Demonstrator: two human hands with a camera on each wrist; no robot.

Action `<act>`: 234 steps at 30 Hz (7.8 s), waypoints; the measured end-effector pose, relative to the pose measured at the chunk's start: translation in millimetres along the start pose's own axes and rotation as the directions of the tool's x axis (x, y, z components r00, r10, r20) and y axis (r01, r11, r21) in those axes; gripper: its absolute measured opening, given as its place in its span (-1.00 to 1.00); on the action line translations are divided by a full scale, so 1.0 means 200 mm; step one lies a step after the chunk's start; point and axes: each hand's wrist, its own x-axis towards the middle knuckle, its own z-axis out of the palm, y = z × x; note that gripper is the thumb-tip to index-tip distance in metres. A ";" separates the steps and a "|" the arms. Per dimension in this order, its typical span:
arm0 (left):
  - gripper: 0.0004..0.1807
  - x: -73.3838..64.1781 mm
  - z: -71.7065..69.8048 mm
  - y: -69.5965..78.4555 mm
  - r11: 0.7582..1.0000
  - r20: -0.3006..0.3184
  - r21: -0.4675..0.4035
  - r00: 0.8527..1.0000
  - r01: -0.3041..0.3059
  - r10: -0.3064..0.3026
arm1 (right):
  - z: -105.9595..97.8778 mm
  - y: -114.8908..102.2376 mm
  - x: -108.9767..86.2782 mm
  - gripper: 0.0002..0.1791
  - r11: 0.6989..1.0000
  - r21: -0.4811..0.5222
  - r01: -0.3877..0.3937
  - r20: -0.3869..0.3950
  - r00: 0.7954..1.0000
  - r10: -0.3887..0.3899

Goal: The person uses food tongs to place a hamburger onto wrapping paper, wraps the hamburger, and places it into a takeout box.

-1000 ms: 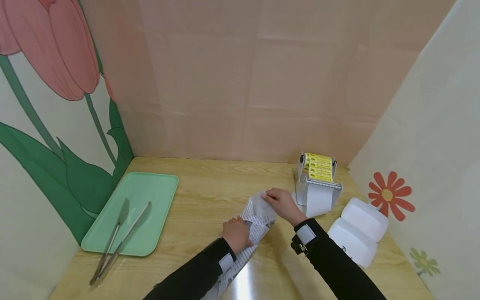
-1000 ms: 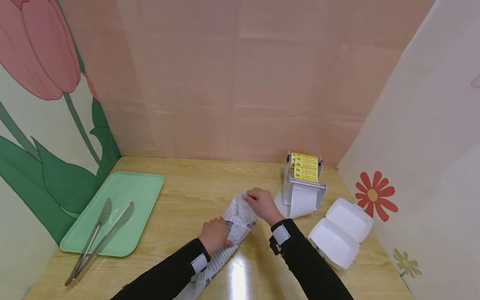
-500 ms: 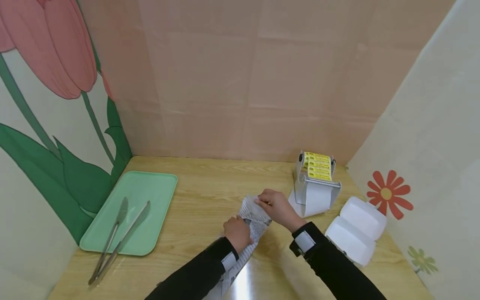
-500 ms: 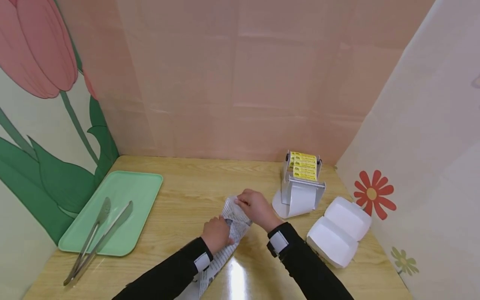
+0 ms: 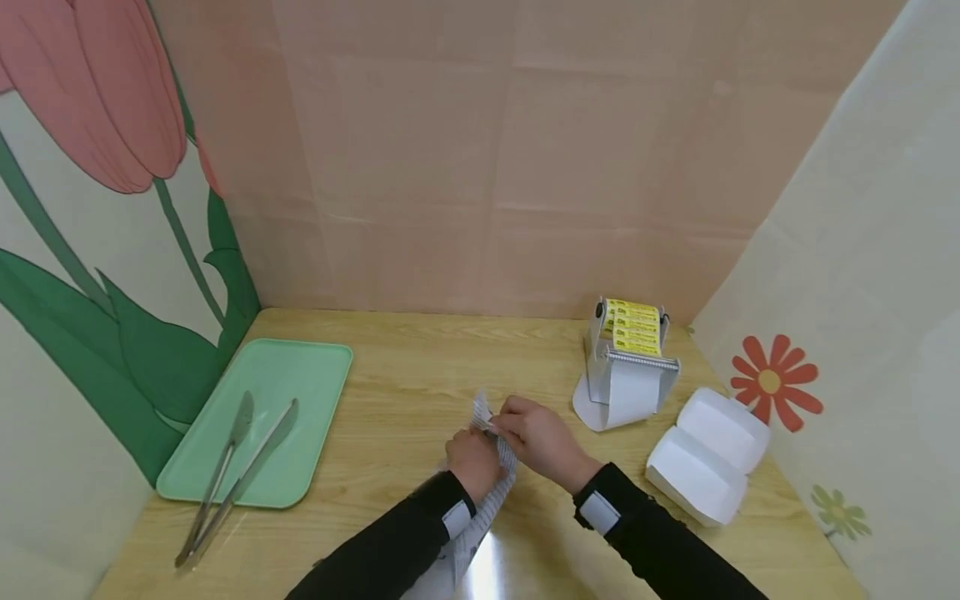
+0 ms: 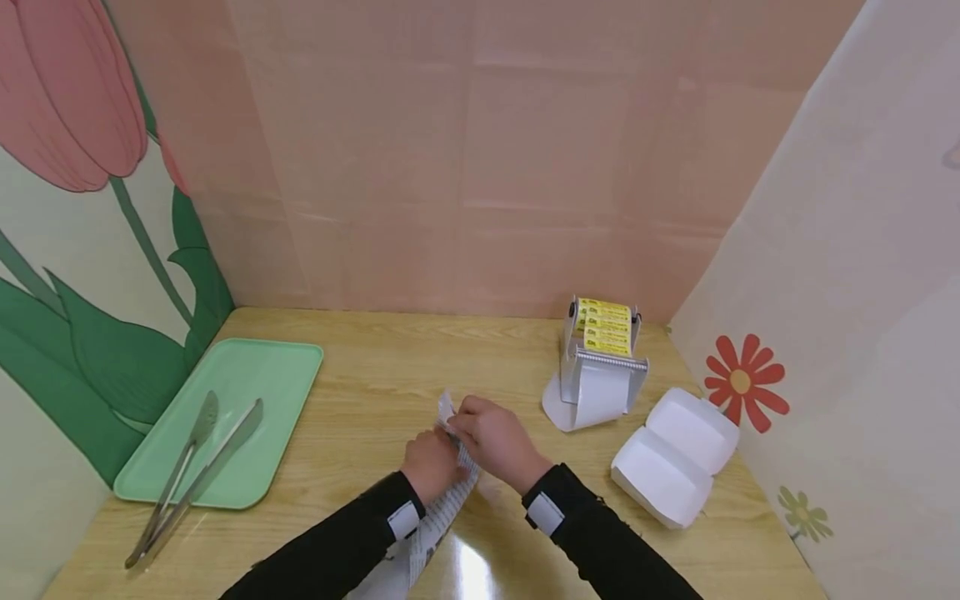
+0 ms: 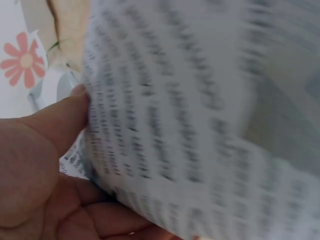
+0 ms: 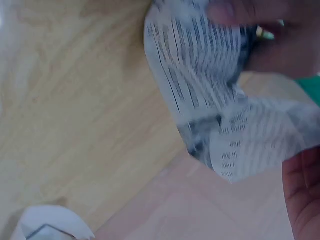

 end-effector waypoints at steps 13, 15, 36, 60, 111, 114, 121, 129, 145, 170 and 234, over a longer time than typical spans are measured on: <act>-0.66 0.04 0.01 -0.09 0.970 -0.140 -0.237 0.990 -0.064 0.031 | 0.09 -0.05 -0.09 -0.72 0.997 -0.068 -0.046 -0.014 0.999 0.045; -0.68 0.06 0.03 -0.10 0.969 -0.182 -0.241 0.983 -0.060 0.016 | 0.10 -0.05 -0.10 -0.72 0.995 -0.084 -0.048 -0.028 0.999 0.045; -0.92 0.11 0.15 -0.16 0.982 -0.286 -0.185 0.958 -0.029 -0.026 | 0.26 -0.08 -0.18 -0.66 0.988 -0.093 -0.127 0.068 0.989 0.133; -0.34 0.03 -0.07 -0.35 0.848 -0.033 -0.511 0.989 -0.142 0.146 | 0.24 -0.06 -0.19 -0.40 0.963 -0.263 0.058 0.317 0.948 0.030; -0.17 0.21 -0.04 -0.14 0.970 -0.081 0.010 0.967 -0.243 0.243 | 0.09 0.16 0.09 -0.80 0.877 -0.011 -0.480 0.040 0.876 0.480; -0.15 0.21 -0.04 -0.14 0.970 -0.024 0.005 0.969 -0.244 0.244 | 0.11 0.20 0.12 -0.70 0.798 -0.027 -0.602 0.059 0.796 0.602; -0.11 0.19 -0.01 -0.17 0.980 0.030 -0.005 0.980 -0.198 0.198 | 0.18 0.24 0.13 -0.74 0.732 -0.001 -0.681 0.136 0.725 0.675; -0.09 0.17 -0.01 -0.15 0.992 0.060 -0.032 0.990 -0.124 0.126 | 0.18 0.27 0.08 -0.81 0.676 0.128 -0.726 0.075 0.687 0.723; -0.15 0.14 -0.06 -0.14 0.989 0.044 -0.143 0.998 -0.029 0.036 | 0.19 0.26 -0.07 -0.70 0.308 0.624 -0.718 0.193 0.524 0.830; 0.04 0.17 0.00 -0.16 0.992 0.133 -0.109 0.988 -0.066 0.080 | 0.30 0.30 -0.14 -0.72 0.136 0.723 -0.677 0.214 0.408 0.888; -0.86 0.26 -0.03 -0.24 0.916 -0.128 0.076 0.907 -0.394 0.401 | 0.17 -0.26 -0.34 -0.95 0.689 -0.239 0.684 0.472 0.702 -0.533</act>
